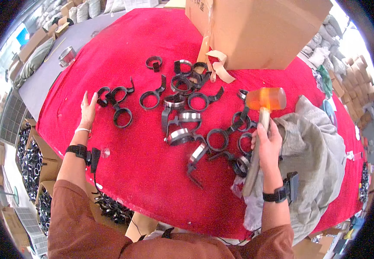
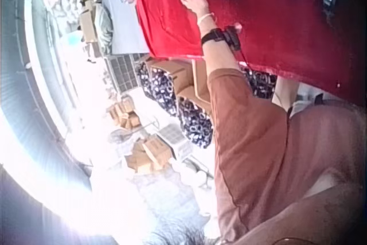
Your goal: Fitting metal clips onto plastic rings using a rubber mallet at an assembly station.
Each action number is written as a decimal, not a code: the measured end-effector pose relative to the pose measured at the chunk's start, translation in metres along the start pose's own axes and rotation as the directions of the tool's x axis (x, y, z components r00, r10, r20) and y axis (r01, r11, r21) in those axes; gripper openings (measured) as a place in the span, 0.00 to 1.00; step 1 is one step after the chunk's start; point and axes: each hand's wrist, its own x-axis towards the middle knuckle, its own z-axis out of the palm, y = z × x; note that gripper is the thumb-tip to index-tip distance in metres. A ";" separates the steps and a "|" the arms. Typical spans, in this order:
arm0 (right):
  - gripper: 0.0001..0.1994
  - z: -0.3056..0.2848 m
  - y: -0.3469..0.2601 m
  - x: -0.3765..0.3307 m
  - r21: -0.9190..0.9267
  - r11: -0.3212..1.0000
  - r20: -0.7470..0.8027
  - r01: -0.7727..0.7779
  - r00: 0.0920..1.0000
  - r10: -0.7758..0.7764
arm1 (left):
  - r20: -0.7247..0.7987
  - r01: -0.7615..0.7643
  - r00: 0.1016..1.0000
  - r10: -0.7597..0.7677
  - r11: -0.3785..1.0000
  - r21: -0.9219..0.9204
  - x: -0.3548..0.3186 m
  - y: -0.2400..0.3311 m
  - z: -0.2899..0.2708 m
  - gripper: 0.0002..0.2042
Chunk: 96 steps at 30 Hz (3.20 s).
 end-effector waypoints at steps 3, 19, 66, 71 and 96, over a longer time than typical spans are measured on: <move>0.18 0.019 -0.004 0.036 -0.005 1.000 0.059 -0.027 0.998 0.027 | 0.153 0.242 0.969 -0.195 0.869 -0.431 0.004 0.028 -0.016 0.39; 0.22 0.050 0.012 0.033 -0.233 0.906 0.551 -0.354 0.720 0.423 | 0.566 -0.265 0.646 0.512 0.846 -0.463 -0.119 0.157 0.001 0.26; 0.27 0.007 0.070 0.019 0.447 0.555 0.555 -0.701 0.704 0.443 | 0.707 -0.553 0.448 0.547 0.791 -0.262 0.044 0.358 0.132 0.21; 0.27 0.000 0.069 0.016 0.463 0.530 0.590 -0.710 0.693 0.414 | 0.823 -0.734 0.314 0.473 0.671 -0.105 0.006 0.381 0.142 0.28; 0.26 -0.031 0.004 -0.017 0.774 0.503 0.463 -0.384 0.885 -0.036 | 0.868 -0.039 0.167 0.468 0.883 -0.469 -0.070 0.413 0.118 0.20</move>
